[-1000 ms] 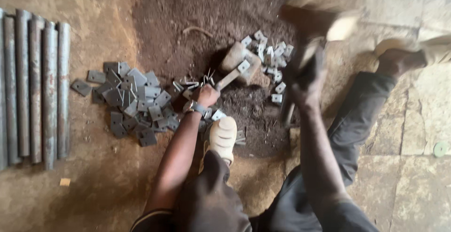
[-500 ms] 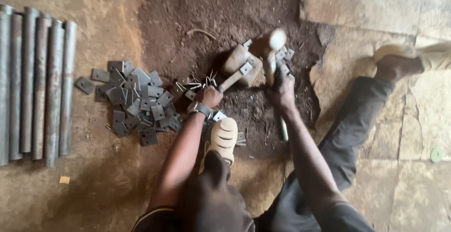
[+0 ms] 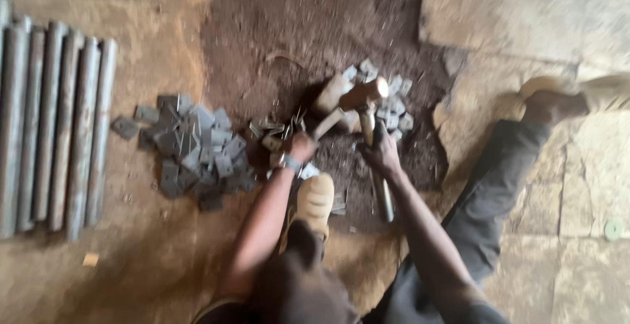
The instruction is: The person sits on the floor and repeatedly uses a hammer to strike small metal brackets placed on a wooden block. The person picks up brackets from a pile, positions them, and strikes them to separate or shape them, then places the finished pieces aside.
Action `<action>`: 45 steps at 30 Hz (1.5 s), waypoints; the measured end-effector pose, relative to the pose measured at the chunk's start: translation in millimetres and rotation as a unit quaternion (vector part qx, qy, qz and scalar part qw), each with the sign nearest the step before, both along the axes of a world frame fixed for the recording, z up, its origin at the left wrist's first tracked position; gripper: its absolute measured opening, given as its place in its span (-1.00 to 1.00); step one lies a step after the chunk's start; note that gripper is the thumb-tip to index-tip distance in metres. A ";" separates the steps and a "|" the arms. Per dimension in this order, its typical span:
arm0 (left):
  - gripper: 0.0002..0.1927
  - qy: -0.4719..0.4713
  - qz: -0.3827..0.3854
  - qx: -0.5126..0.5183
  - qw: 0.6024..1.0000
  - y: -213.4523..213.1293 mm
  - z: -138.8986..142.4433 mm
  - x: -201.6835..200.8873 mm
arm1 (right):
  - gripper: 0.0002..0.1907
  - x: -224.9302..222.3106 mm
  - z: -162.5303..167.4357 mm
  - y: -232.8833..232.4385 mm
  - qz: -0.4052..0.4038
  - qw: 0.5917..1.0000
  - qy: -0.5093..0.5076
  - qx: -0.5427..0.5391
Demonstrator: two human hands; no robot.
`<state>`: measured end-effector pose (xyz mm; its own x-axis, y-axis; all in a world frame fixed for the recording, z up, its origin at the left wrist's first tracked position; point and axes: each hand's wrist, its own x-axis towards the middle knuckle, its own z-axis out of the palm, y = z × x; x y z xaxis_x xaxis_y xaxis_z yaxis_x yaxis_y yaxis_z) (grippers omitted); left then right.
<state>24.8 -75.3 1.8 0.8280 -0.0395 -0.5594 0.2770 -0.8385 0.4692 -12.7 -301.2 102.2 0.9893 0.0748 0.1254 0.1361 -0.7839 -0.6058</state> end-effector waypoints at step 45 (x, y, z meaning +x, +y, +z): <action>-0.64 -0.320 -0.092 0.081 0.939 16.7 68.9 -10.2 | -0.57 -35.5 -11.0 150.6 0.085 0.933 0.327 -0.127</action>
<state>14.6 -58.6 70.7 0.9843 -0.1716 0.0406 -0.1748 -0.9190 0.3534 -48.2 -150.6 91.2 0.8196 0.1825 -0.5431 -0.0622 -0.9140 -0.4010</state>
